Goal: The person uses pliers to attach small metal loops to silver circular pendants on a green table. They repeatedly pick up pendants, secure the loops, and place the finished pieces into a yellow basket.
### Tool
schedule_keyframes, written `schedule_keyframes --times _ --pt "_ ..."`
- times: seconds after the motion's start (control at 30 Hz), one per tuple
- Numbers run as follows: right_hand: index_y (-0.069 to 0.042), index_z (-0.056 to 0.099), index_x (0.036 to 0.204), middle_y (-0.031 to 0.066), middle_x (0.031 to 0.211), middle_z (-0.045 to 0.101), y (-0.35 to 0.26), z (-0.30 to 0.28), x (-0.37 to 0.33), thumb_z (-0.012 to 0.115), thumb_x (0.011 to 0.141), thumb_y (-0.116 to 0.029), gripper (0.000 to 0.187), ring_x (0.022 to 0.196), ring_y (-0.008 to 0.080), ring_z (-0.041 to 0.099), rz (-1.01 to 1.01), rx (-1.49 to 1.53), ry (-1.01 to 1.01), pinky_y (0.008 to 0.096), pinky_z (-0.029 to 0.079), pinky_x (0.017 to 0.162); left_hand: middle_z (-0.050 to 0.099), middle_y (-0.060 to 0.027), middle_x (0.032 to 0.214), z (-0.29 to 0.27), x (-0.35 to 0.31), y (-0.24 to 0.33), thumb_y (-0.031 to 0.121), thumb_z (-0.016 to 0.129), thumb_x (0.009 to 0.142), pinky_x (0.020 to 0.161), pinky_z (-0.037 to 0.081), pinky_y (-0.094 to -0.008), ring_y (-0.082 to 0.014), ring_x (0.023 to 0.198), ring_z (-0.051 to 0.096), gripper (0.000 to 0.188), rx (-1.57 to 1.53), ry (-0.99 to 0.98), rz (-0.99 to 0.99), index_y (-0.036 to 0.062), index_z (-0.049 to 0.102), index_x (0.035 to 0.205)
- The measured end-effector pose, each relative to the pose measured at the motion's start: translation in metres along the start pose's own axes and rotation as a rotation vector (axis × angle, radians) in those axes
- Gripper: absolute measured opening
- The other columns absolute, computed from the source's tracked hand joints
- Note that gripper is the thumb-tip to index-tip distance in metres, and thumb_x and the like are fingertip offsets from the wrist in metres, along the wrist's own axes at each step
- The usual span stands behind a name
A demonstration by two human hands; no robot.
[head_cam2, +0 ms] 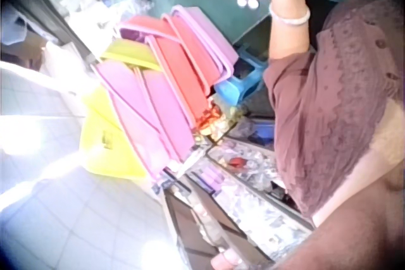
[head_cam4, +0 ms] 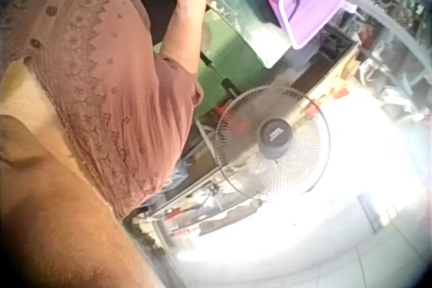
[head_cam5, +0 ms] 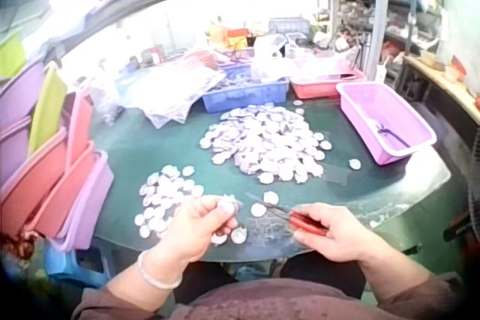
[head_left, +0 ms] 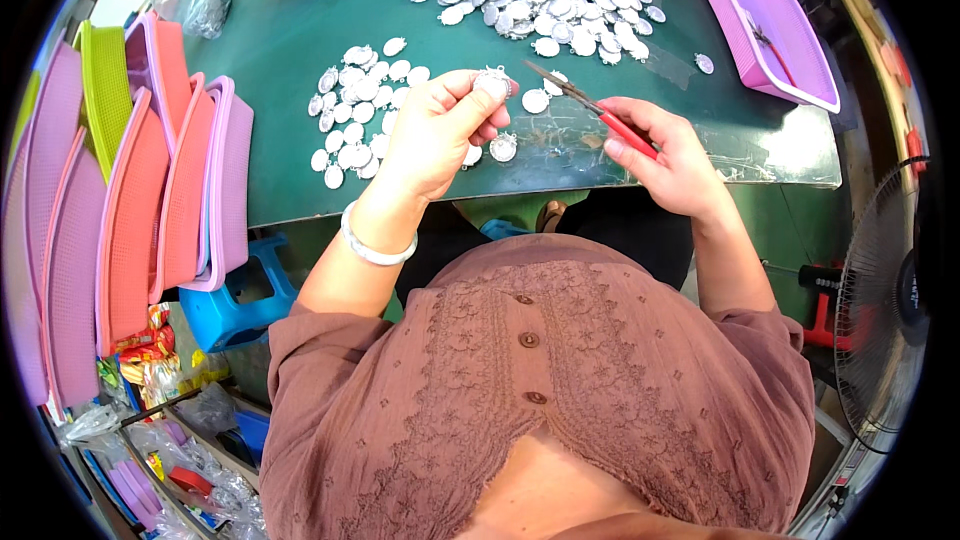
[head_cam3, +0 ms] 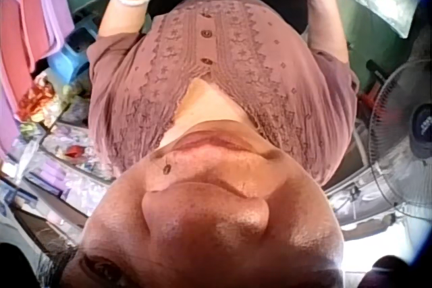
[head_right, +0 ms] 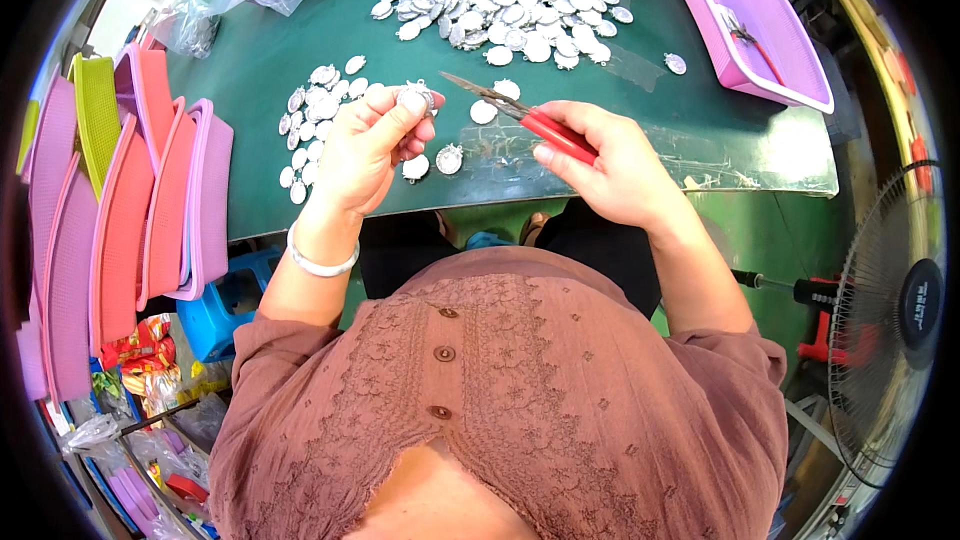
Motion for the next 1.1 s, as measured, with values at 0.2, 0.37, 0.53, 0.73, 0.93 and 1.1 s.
schedule_keyframes --times 0.2,0.37,0.53,0.73,0.93,1.1 --pt "0.001 0.059 0.111 0.0129 0.089 0.064 -0.014 0.015 -0.001 0.064 0.086 -0.020 0.033 0.078 0.0183 0.060 0.011 0.033 -0.085 0.0307 0.048 0.072 0.060 0.0022 0.069 -0.001 -0.016 0.005 0.019 0.060 0.091 0.057 0.041 -0.0180 -0.0034 0.061 0.051 0.016 0.034 -0.003 0.067 0.0042 0.067 0.090" --pt "0.002 0.059 0.111 0.0127 0.089 0.064 -0.021 0.020 -0.002 0.064 0.086 -0.019 0.033 0.078 0.0179 0.060 0.022 0.007 -0.103 0.0304 0.048 0.072 0.059 0.0020 0.067 -0.002 -0.026 0.009 0.017 0.060 0.090 0.056 0.041 -0.0192 -0.0037 0.060 0.050 0.016 0.065 0.036 0.084 0.0044 0.065 0.081" --pt "0.002 0.059 0.111 0.0118 0.088 0.063 -0.016 0.027 -0.004 0.065 0.085 -0.017 0.033 0.077 0.0173 0.059 -0.045 0.042 -0.065 0.0302 0.048 0.072 0.059 0.0021 0.066 -0.004 -0.029 0.008 0.018 0.061 0.088 0.056 0.041 -0.0199 -0.0043 0.059 0.050 0.018 0.080 0.025 0.099 0.0047 0.065 0.076" --pt "0.002 0.059 0.109 0.0103 0.084 0.062 -0.016 0.028 -0.006 0.066 0.085 -0.016 0.031 0.073 0.0158 0.057 -0.022 0.053 -0.093 0.0291 0.047 0.069 0.056 0.0033 0.064 -0.005 -0.031 0.004 0.022 0.060 0.091 0.053 0.035 -0.0178 -0.0032 0.058 0.046 0.019 0.123 0.014 0.098 0.0053 0.067 0.087" --pt "0.001 0.060 0.107 0.0095 0.080 0.060 -0.013 0.030 -0.009 0.066 0.085 -0.017 0.029 0.070 0.0152 0.055 -0.006 0.063 -0.088 0.0291 0.046 0.067 0.056 0.0037 0.065 -0.003 -0.030 0.003 0.022 0.059 0.092 0.055 0.036 -0.0177 -0.0029 0.059 0.047 0.018 0.140 -0.011 0.109 0.0058 0.067 0.089" --pt "0.001 0.060 0.104 0.0077 0.077 0.059 -0.015 0.028 -0.010 0.067 0.086 -0.019 0.028 0.068 0.0143 0.052 -0.012 0.029 -0.091 0.0289 0.046 0.065 0.055 0.0036 0.067 -0.003 -0.029 0.000 0.021 0.058 0.093 0.057 0.036 -0.0184 -0.0033 0.061 0.046 0.018 0.114 -0.070 0.159 0.0049 0.065 0.091"
Point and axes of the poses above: each hand's wrist, its own x-axis towards the middle knuckle, its own z-axis out of the palm, y = z × x, the point moved 2 cm from there along x, towards the middle knuckle
